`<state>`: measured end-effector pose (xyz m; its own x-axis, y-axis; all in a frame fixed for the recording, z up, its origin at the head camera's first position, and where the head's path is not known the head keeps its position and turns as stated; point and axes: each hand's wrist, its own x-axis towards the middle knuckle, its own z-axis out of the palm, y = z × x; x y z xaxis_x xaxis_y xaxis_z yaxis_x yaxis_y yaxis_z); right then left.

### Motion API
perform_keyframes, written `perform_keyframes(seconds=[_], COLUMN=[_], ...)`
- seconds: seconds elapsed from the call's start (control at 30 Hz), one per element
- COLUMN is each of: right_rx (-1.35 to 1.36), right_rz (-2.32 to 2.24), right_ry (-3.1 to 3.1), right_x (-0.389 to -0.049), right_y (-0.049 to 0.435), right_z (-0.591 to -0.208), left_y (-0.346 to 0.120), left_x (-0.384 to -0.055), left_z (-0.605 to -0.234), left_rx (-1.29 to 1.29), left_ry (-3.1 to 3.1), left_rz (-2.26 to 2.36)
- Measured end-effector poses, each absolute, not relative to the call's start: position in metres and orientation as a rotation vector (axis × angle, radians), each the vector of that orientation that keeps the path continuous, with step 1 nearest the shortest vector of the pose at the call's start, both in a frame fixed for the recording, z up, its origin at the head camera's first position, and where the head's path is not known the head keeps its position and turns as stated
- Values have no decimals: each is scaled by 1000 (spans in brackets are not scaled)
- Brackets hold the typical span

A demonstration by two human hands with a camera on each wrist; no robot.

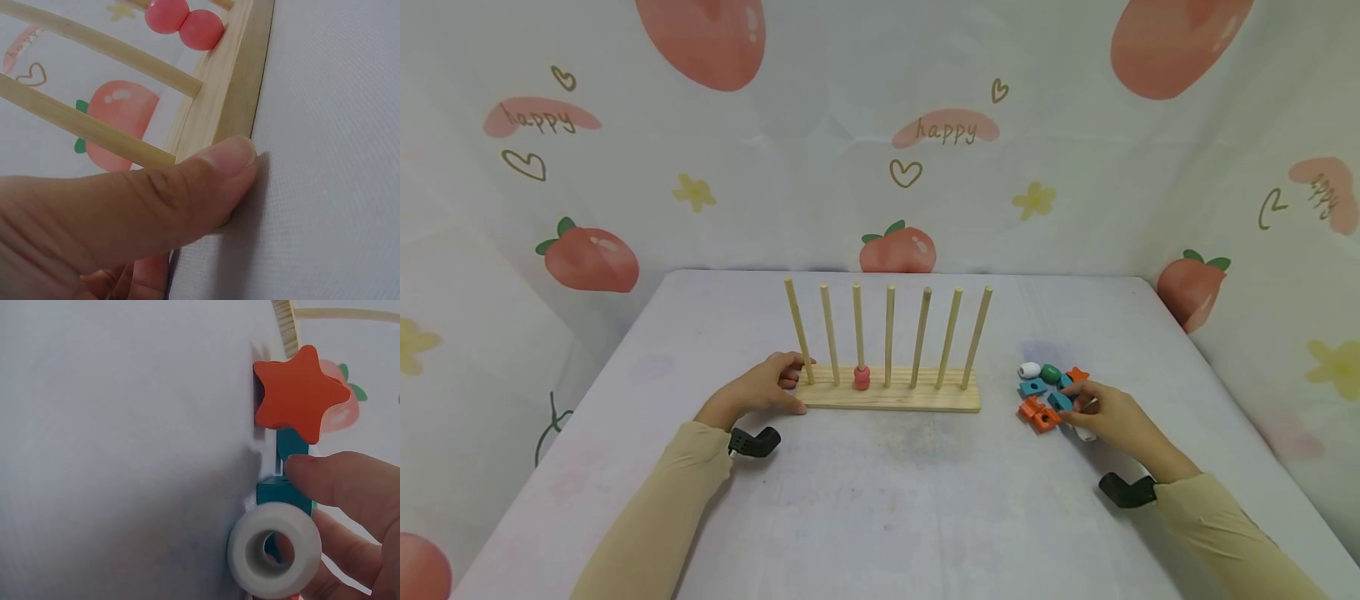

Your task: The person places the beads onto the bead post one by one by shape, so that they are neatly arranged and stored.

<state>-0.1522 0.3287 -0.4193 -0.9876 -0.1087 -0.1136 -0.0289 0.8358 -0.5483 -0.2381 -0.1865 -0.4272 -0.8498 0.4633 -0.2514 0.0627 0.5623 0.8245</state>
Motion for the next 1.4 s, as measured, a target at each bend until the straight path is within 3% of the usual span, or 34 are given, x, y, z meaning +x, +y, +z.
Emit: perform_keyframes(seconds=[1.4], right_rx=[45], right_rz=[-919], right_ry=[2813], right_x=[-145], right_y=[330], right_z=[-418], left_y=[-187], left_x=[-238], left_z=[-431], left_rx=[429], left_ry=[2371], left_rz=[1224])
